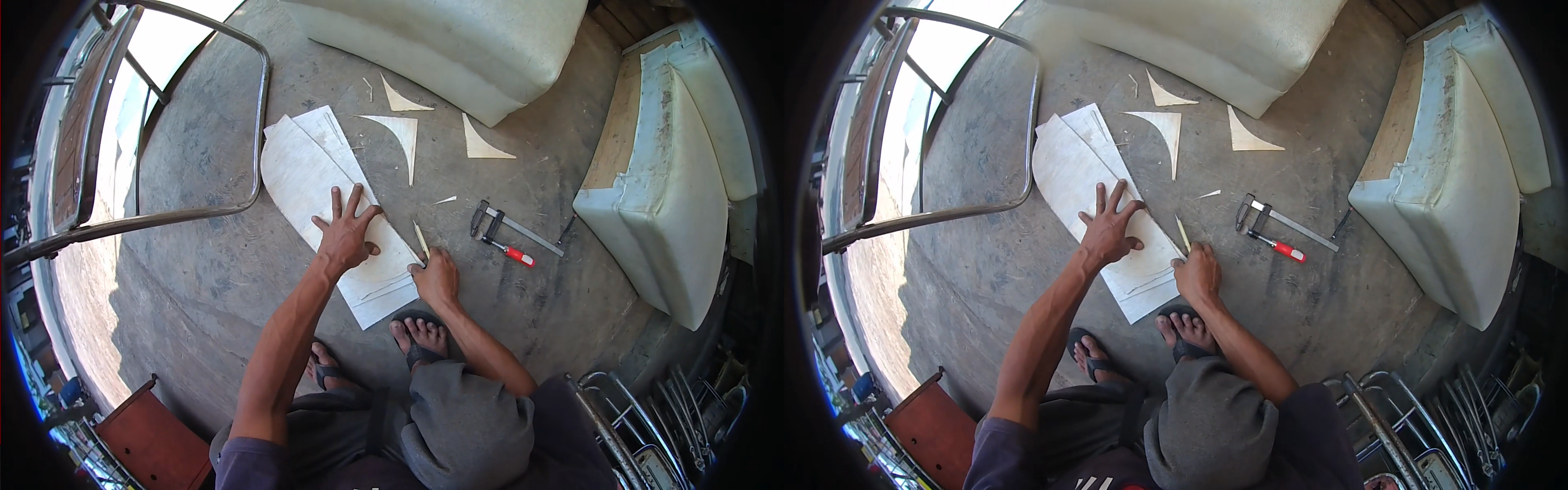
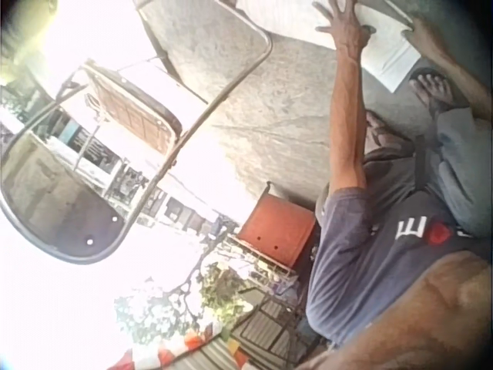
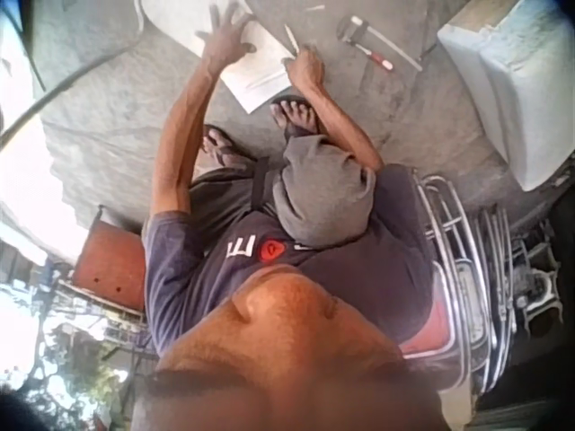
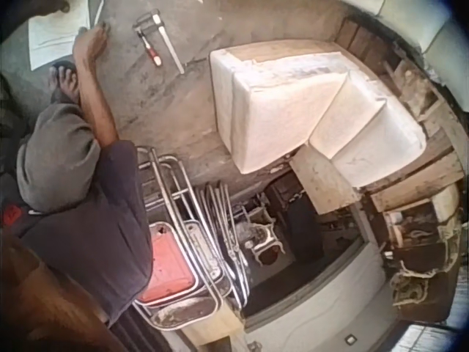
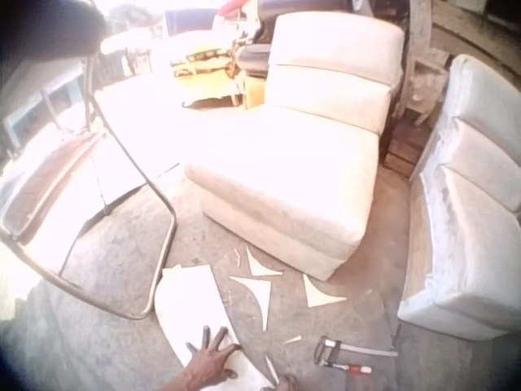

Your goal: The person traces the outline of a wooden furniture component onto a piece of light-colored upholstery fabric and then cuts the fabric using a knife.

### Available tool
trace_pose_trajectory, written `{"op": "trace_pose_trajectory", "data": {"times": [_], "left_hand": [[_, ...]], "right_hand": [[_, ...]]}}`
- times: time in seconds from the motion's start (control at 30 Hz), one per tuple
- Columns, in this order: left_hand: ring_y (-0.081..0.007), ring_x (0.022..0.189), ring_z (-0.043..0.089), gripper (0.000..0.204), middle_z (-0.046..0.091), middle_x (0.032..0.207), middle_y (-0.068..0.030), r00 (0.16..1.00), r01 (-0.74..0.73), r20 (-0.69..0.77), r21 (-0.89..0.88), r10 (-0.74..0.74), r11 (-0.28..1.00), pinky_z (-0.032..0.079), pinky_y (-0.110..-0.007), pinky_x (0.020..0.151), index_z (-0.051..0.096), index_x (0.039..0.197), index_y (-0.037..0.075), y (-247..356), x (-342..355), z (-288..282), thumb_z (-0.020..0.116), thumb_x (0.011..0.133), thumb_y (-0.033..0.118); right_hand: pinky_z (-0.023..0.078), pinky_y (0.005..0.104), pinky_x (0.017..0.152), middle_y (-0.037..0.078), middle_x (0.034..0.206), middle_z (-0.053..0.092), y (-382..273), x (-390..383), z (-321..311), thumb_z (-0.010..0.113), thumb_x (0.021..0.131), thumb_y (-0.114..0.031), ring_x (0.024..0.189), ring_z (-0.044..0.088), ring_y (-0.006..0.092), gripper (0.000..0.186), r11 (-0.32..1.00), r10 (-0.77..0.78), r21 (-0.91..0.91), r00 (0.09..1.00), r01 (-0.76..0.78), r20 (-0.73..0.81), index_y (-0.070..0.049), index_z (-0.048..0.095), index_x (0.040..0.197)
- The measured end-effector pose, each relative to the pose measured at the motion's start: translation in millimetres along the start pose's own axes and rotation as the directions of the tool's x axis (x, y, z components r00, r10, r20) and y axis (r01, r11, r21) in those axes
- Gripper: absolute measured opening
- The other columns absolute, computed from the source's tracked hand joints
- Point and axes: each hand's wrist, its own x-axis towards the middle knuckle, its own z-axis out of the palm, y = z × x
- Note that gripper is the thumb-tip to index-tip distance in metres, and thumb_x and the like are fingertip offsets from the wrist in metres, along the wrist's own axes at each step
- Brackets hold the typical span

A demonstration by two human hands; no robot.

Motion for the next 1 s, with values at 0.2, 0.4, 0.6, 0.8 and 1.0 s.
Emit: {"op": "trace_pose_trajectory", "data": {"times": [0.2,0.4,0.6,0.8,1.0], "left_hand": [[-0.0509,0.156,-0.001,0.084,0.013,0.172,-0.0085,1.0,-0.026,0.003,0.016,0.026,1.0,0.025,-0.091,0.103,0.053,0.145,0.032,8.1,4.4,-1.4,0.091,0.071,0.026],[-0.0456,0.157,0.01,0.073,0.025,0.17,-0.0069,0.972,-0.224,-0.018,0.197,0.232,0.954,0.026,-0.081,0.113,0.061,0.138,0.028,0.2,-0.8,1.5,0.09,0.071,0.026],[-0.0378,0.156,0.021,0.067,0.039,0.161,-0.0062,0.95,-0.294,-0.037,0.234,0.311,0.927,0.017,-0.076,0.12,0.062,0.135,0.027,11.2,-7.2,-18.2,0.088,0.074,0.027],[-0.0298,0.141,0.046,0.053,0.063,0.127,-0.0055,0.882,-0.416,-0.081,0.329,0.464,0.848,0.022,-0.062,0.124,0.067,0.117,0.019,14.4,-19.4,-32.1,0.088,0.071,0.031],[-0.0249,0.104,0.06,0.041,0.069,0.102,-0.0044,0.894,-0.443,0.081,0.297,0.44,0.846,0.041,-0.041,0.096,0.068,0.101,0.012,19.7,-23.7,-73.2,0.086,0.074,0.038]], "right_hand": [[0.053,0.0376,0.062,0.007,0.078,0.069,38.1,19.6,0.5,0.083,0.084,-0.016,0.064,0.064,0.0224,0.03,0.894,0.058,0.439,0.994,-0.093,0.093,0.0,0.071,0.107],[0.031,0.0267,0.039,-0.002,0.066,0.055,25.8,6.3,-20.8,0.08,0.09,-0.02,0.045,0.042,0.0066,0.029,0.619,0.135,0.69,0.917,-0.375,0.376,-0.001,0.071,0.111],[0.027,0.0237,0.039,-0.008,0.063,0.047,29.9,7.7,-43.6,0.079,0.092,-0.021,0.046,0.035,0.002,0.028,0.449,0.058,0.726,0.828,-0.52,0.557,-0.003,0.069,0.111],[0.026,0.0211,0.039,-0.008,0.071,0.052,38.4,1.5,-46.0,0.077,0.094,-0.018,0.047,0.034,0.0002,0.023,0.334,-0.084,0.738,0.761,-0.587,0.643,-0.004,0.068,0.11],[0.032,0.0243,0.043,-0.004,0.073,0.057,2.1,14.5,-90.6,0.075,0.096,-0.023,0.051,0.044,0.0038,0.031,0.672,-0.089,0.686,0.889,-0.279,0.45,-0.004,0.068,0.119]]}}
